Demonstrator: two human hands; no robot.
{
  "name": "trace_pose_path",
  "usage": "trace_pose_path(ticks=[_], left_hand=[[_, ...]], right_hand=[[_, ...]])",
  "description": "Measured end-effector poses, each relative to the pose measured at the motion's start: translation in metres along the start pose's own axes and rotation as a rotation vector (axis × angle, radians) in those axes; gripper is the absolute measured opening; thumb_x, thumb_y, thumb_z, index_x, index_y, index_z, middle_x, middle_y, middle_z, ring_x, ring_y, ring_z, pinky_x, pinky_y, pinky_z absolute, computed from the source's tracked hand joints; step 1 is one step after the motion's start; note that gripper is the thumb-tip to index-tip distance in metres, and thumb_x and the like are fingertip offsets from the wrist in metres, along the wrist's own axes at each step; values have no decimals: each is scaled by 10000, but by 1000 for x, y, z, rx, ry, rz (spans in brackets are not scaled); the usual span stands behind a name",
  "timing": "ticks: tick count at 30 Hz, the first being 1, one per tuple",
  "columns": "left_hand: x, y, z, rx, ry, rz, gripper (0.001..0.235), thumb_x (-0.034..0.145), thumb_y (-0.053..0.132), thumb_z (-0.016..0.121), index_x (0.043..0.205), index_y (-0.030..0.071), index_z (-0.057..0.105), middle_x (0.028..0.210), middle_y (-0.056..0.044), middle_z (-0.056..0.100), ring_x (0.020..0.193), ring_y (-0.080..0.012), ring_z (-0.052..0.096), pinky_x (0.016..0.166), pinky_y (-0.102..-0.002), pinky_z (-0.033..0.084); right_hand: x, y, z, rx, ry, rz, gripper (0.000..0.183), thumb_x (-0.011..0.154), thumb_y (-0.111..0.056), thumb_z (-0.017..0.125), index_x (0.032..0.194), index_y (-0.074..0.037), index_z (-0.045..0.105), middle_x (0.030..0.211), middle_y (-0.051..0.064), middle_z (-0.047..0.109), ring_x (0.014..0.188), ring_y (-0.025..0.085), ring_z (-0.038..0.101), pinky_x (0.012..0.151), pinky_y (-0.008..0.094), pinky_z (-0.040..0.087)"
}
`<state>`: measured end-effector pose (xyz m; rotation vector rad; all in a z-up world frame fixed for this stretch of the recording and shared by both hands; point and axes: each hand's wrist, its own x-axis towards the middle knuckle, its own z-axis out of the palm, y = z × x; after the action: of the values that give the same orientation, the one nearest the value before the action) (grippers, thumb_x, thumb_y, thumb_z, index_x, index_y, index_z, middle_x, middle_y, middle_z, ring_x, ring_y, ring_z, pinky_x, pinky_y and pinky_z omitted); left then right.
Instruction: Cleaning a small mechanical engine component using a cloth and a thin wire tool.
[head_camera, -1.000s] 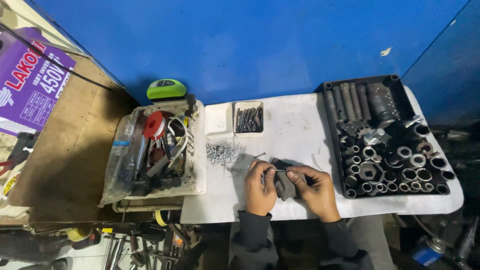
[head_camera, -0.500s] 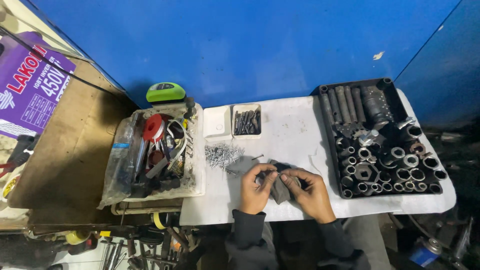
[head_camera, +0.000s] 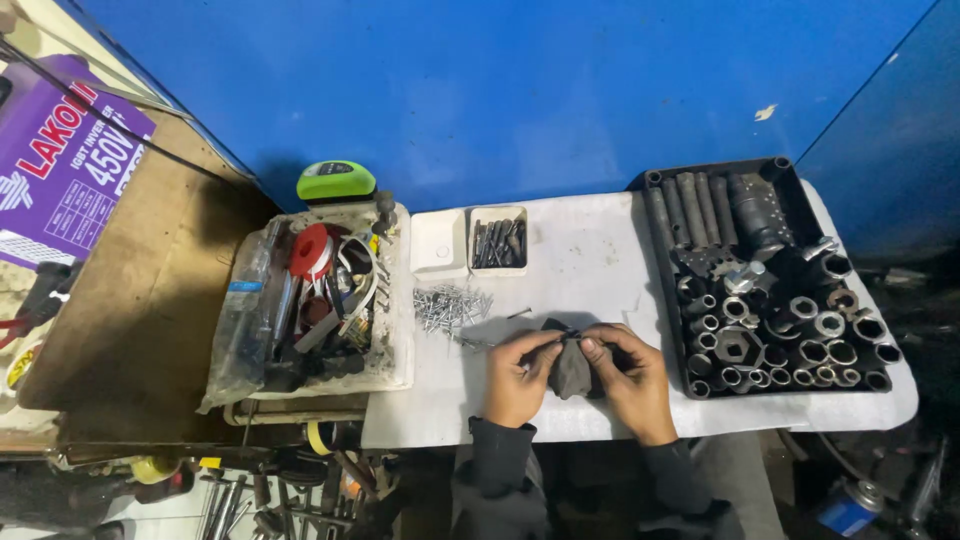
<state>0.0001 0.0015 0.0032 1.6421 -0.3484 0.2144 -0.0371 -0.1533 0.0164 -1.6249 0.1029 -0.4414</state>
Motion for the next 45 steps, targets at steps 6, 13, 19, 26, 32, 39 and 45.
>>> trace_pose_path(ticks=[6,13,19,26,32,39,45], left_hand=[[2,9,-1,77,-38,85,156,928,-5,679,987,45,815,849,-154,767,852,-340,767,732,-383,611],[6,23,-1,25,-107,71,299,987,-47,553,1176,18,775,950,-210,773,982,-396,739,826,-453,611],[1,11,2,89,-89,66,304,973,3,609,1233,62,754,931,-174,766,961,-343,749,830,-449,603],[0,7,4,128,-65,46,201,960,39,642,1130,85,739,909,-138,785,942,-342,762,833,-438,594],[-1,-8,7,127,-18,10,70,955,107,703,991,131,757,836,-59,795,894,-250,784,805,-357,602],[2,8,9,214,78,39,207,973,201,699,779,142,741,614,-65,706,654,-258,755,581,-322,556],[5,7,12,220,82,35,359,1008,196,650,655,131,654,507,-57,627,517,-128,638,497,-275,485]], right_hand=[[3,-7,4,10,67,-78,78,936,-55,733,988,-25,781,923,122,760,968,205,684,939,403,509],[3,-12,8,-41,65,-58,69,917,-85,763,964,-41,787,866,101,739,886,178,658,899,391,513],[1,4,4,-100,53,-43,95,876,-92,809,963,-56,792,831,93,718,882,186,677,891,391,520],[1,-6,1,-60,-47,-70,126,951,-114,713,927,-42,813,878,138,768,902,257,720,892,451,525],[1,2,0,-69,-29,-5,79,901,-111,773,915,-58,829,825,128,778,851,231,729,856,416,536],[1,4,0,-90,-80,-38,79,875,-90,782,924,-80,844,781,113,769,816,218,716,812,401,540],[2,5,3,-104,-138,-114,123,810,-82,828,927,-106,856,777,108,767,802,244,731,796,404,548]])
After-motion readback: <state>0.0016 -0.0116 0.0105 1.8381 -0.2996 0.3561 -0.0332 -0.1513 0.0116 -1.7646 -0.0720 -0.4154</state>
